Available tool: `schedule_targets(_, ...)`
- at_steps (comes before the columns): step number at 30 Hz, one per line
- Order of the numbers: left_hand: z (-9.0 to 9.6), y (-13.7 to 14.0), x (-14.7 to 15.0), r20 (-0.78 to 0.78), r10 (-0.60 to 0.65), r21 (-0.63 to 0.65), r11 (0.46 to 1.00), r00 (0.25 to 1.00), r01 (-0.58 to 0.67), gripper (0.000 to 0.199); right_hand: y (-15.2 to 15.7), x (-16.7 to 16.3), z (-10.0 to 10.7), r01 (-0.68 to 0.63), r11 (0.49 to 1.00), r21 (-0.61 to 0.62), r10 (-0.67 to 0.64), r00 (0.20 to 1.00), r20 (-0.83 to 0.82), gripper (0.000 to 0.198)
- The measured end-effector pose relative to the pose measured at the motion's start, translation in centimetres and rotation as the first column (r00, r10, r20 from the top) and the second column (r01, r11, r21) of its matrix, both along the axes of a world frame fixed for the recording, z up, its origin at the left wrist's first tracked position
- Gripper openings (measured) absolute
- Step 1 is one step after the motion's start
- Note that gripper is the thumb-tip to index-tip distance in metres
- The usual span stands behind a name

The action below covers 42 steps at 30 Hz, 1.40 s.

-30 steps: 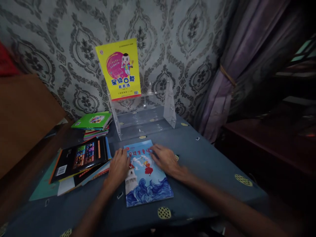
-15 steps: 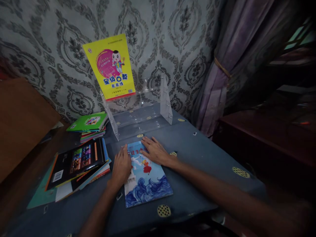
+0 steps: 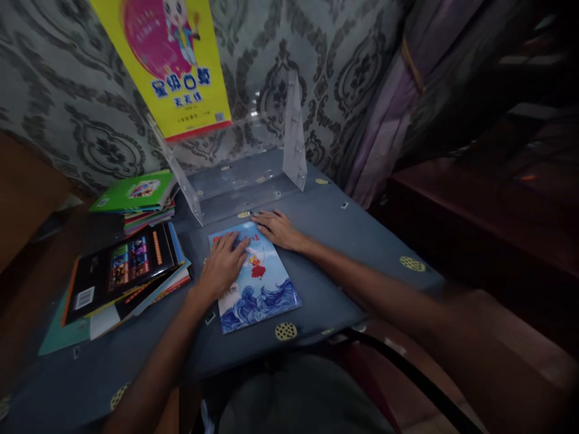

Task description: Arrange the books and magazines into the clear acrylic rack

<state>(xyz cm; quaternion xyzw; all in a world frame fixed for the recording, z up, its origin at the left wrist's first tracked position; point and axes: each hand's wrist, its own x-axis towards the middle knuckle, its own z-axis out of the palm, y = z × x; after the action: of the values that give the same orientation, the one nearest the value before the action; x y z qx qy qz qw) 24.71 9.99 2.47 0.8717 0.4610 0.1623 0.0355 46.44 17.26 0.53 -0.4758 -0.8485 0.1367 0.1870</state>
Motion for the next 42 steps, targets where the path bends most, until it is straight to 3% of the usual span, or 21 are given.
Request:
schedule_targets(5, 0.6, -1.4, 2.0, 0.053, -0.26, -0.094, 0.96, 0.964, 0.264, 0.04, 0.0, 0.1, 0.2, -0.013, 1.0, -0.003, 0.013, 1.0, -0.008, 0.042)
schedule_targets(11, 1.7, -5.2, 2.8, 0.066, -0.428, -0.221, 0.874, 0.901, 0.432, 0.036, 0.0, 0.2, 0.1, -0.035, 0.999, -0.017, 0.035, 0.999, -0.012, 0.043)
schedule_targets(17, 2.2, -6.6, 2.8, 0.147, -0.438, -0.287, 0.839, 0.887, 0.462, 0.035, 0.0, 0.2, -0.1, -0.026, 1.0, -0.01, 0.025, 0.999, -0.025, 0.043)
schedule_targets(25, 2.7, -7.4, 2.9, 0.19, -0.386, -0.232, 0.876, 0.903, 0.423, 0.033, -0.6, -0.5, 0.0, 0.023, 0.999, 0.041, -0.024, 0.999, 0.021, 0.045)
schedule_targets(29, 2.0, -7.7, 2.8, 0.188, -0.284, -0.14, 0.94, 0.94, 0.312, 0.035, -1.7, -0.8, 0.2, 0.08, 0.996, 0.05, -0.082, 0.995, 0.056, 0.047)
schedule_targets(33, 0.4, -6.7, 1.9, 0.222, -0.023, -0.058, 0.998, 0.975, 0.037, 0.036, -3.8, -0.5, 0.2, 0.093, 0.993, 0.071, -0.097, 0.994, 0.054, 0.05)
schedule_targets(37, -1.2, -4.6, 0.1, 0.282, 0.2, -0.065, 0.98, 0.938, -0.189, 0.038, -7.0, 0.2, -0.2, 0.059, 0.995, 0.081, -0.063, 0.997, 0.047, 0.057)
schedule_targets(42, -3.0, -3.4, -0.9, 0.285, 0.296, -0.017, 0.953, 0.912, -0.304, 0.043, -11.3, 2.0, -2.0, 0.012, 0.995, 0.104, -0.013, 1.0, 0.005, 0.077)
